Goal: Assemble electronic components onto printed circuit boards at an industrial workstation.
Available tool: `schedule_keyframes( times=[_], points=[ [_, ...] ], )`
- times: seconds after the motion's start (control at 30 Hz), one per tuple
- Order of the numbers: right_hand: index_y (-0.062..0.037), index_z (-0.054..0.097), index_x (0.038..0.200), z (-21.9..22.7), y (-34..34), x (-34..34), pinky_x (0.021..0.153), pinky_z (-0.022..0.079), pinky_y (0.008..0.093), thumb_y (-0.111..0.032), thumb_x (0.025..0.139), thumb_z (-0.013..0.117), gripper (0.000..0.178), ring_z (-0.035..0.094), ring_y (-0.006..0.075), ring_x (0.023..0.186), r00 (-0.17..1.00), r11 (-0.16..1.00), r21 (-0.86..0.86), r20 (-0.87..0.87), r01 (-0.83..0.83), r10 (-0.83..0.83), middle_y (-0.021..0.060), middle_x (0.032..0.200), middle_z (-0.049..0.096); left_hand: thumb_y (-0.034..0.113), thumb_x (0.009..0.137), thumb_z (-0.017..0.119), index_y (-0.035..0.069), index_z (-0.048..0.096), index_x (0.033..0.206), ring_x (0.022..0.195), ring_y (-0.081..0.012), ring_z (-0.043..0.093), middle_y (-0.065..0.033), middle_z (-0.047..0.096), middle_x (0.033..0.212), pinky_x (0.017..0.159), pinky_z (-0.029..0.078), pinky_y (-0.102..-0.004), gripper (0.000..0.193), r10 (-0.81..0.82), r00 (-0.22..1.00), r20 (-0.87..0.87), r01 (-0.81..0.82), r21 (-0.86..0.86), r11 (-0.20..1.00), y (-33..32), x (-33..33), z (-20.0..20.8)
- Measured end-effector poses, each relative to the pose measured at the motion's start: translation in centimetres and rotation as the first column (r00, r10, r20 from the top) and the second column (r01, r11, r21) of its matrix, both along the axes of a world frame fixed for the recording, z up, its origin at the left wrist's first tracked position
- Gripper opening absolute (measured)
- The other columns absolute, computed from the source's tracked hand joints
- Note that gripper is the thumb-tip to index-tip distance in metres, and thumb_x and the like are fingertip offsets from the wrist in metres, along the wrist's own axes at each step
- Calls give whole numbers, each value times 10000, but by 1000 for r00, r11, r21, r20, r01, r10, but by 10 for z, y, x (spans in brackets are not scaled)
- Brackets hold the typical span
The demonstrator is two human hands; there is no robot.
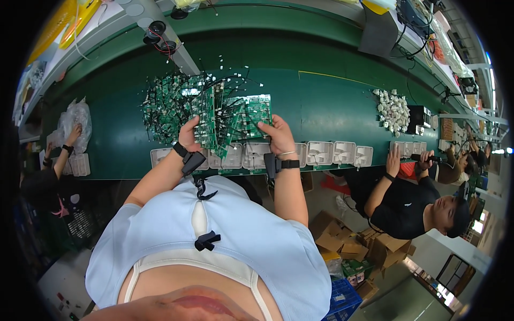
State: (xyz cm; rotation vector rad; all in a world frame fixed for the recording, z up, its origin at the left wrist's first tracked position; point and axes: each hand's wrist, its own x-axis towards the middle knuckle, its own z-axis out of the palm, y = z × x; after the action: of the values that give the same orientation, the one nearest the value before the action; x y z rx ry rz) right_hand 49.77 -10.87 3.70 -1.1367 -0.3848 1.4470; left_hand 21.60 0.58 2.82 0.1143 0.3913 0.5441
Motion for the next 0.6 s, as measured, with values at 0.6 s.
schedule_keyframes(
  times=[0.6],
  points=[
    [-12, 621, 1309, -96, 25, 118, 912, 506, 368, -557, 1050, 440, 630, 648, 233, 1051, 944, 878, -412, 308, 243, -116, 93, 1224, 690, 180, 887, 774, 15, 618, 1238, 1039, -187, 657, -72, 714, 1132, 934, 507, -344, 417, 203, 766, -611, 238, 562, 792, 34, 187, -43]
  ],
)
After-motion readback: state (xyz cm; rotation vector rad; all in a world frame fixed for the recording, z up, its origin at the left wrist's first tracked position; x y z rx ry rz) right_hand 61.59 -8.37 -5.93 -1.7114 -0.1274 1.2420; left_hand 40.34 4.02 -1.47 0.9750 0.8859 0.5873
